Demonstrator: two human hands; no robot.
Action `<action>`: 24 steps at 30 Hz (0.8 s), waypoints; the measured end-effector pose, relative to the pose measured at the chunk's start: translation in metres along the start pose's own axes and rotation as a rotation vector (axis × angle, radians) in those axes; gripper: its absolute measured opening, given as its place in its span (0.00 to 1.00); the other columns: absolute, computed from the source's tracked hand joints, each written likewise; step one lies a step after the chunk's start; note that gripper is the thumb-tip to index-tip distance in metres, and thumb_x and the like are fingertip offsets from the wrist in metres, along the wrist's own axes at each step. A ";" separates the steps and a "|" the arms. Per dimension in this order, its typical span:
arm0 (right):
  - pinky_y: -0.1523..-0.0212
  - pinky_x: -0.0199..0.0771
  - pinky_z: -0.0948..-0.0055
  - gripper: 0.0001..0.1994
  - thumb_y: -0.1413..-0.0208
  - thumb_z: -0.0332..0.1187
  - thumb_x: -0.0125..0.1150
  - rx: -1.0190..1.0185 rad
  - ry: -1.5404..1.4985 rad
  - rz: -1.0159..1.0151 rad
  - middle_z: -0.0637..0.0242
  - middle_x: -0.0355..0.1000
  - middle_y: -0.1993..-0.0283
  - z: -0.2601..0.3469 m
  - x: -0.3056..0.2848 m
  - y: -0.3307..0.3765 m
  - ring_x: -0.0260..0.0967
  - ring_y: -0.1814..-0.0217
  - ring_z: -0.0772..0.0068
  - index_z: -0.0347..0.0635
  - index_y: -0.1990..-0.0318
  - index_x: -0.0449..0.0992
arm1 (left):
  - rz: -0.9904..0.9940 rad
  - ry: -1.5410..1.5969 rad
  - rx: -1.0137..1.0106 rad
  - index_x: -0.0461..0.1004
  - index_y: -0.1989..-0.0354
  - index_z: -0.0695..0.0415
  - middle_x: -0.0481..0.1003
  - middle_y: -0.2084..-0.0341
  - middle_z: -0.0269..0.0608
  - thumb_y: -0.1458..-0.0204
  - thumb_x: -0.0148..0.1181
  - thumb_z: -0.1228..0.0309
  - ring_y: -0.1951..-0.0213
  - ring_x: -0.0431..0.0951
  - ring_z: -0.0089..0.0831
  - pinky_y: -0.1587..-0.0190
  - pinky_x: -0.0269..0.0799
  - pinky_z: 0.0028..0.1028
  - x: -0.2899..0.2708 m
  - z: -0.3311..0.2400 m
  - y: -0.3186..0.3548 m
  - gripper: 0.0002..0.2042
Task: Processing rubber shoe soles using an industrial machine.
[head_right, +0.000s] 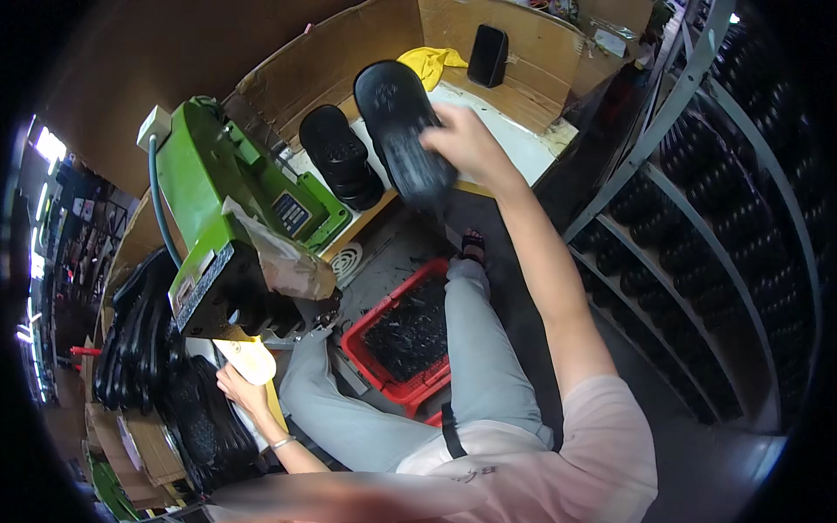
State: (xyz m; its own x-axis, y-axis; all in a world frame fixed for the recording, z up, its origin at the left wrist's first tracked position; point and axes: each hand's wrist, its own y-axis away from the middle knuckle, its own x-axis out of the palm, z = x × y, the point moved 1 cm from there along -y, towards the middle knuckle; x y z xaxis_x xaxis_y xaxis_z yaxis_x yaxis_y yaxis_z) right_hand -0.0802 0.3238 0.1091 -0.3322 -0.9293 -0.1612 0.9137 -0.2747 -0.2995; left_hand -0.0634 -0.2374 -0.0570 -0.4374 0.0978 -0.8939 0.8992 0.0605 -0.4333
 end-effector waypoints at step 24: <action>0.42 0.67 0.69 0.41 0.56 0.42 0.75 0.095 -0.492 -0.064 0.59 0.63 0.42 -0.092 0.100 0.182 0.63 0.40 0.63 0.31 0.38 0.61 | 0.279 1.178 0.118 0.72 0.69 0.63 0.70 0.77 0.36 0.64 0.74 0.72 0.74 0.69 0.25 0.70 0.65 0.25 -0.089 -0.163 0.084 0.16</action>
State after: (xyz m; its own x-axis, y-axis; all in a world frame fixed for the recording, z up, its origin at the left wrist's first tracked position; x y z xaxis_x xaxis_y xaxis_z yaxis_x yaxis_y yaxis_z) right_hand 0.0318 0.2038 -0.0479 -0.2596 -0.9098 0.3238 0.9200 -0.3349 -0.2036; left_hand 0.0490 -0.0796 0.0045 0.0835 0.9392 -0.3329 0.9327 -0.1913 -0.3058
